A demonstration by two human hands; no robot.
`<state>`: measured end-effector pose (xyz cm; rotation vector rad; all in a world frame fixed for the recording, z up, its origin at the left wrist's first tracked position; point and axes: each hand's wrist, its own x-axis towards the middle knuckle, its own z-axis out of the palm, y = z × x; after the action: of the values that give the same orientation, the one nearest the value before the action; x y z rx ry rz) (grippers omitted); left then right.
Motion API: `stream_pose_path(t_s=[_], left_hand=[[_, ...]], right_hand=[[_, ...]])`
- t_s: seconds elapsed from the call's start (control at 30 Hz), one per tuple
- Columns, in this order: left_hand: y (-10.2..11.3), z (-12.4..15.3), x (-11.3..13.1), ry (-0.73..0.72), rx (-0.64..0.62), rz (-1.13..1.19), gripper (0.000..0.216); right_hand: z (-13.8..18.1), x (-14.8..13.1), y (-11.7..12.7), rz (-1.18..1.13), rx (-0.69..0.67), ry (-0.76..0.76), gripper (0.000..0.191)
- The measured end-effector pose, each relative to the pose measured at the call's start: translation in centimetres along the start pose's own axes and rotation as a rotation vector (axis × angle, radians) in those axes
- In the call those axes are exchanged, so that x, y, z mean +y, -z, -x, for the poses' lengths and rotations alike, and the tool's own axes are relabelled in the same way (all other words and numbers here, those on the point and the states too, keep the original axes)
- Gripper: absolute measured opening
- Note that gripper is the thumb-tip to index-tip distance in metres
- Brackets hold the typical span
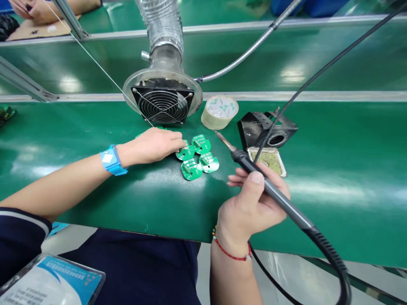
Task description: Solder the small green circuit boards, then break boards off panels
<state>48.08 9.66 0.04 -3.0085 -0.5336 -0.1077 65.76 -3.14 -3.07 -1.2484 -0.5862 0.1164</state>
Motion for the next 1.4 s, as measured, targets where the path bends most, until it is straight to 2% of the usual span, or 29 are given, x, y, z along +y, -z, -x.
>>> stream_pose_path(t_s=[0.17,0.33,0.47,0.8,0.93,1.03,1.13,1.23,1.4], left_hand=[[0.9,5.0,-1.9,0.184,0.075,0.038,0.024],[-0.3,8.8,-3.9,0.324,0.066,0.193,0.025],[-1.2,9.3,-4.6,0.426,0.066,0.291,0.024],[-1.0,8.8,-4.0,0.498,0.007,0.544,0.019],[-0.5,9.2,-3.4,0.511,0.057,0.572,0.025],[0.2,10.1,-3.3,0.592,0.137,0.658,0.030],[0.8,11.2,-3.2,0.645,0.187,0.791,0.015],[1.0,12.0,-2.9,0.641,0.182,0.731,0.012],[1.0,12.2,-2.3,0.636,0.209,0.572,0.014]], right_hand=[[0.3,-0.2,-0.1,0.002,-0.057,-0.009,0.021],[0.7,-0.3,-0.3,-0.007,-0.113,0.006,0.019],[0.8,0.1,-0.3,0.007,-0.131,0.018,0.021],[1.0,0.7,-0.5,0.016,-0.153,0.062,0.024],[1.8,-0.2,-0.7,0.051,-0.261,0.046,0.022],[2.4,-1.8,-1.3,0.095,-0.406,0.011,0.021],[2.9,-3.1,-2.6,0.130,-0.557,0.004,0.019],[3.2,-3.2,-4.2,0.148,-0.672,-0.006,0.017],[4.1,-2.0,-6.3,0.116,-0.651,0.033,0.013]])
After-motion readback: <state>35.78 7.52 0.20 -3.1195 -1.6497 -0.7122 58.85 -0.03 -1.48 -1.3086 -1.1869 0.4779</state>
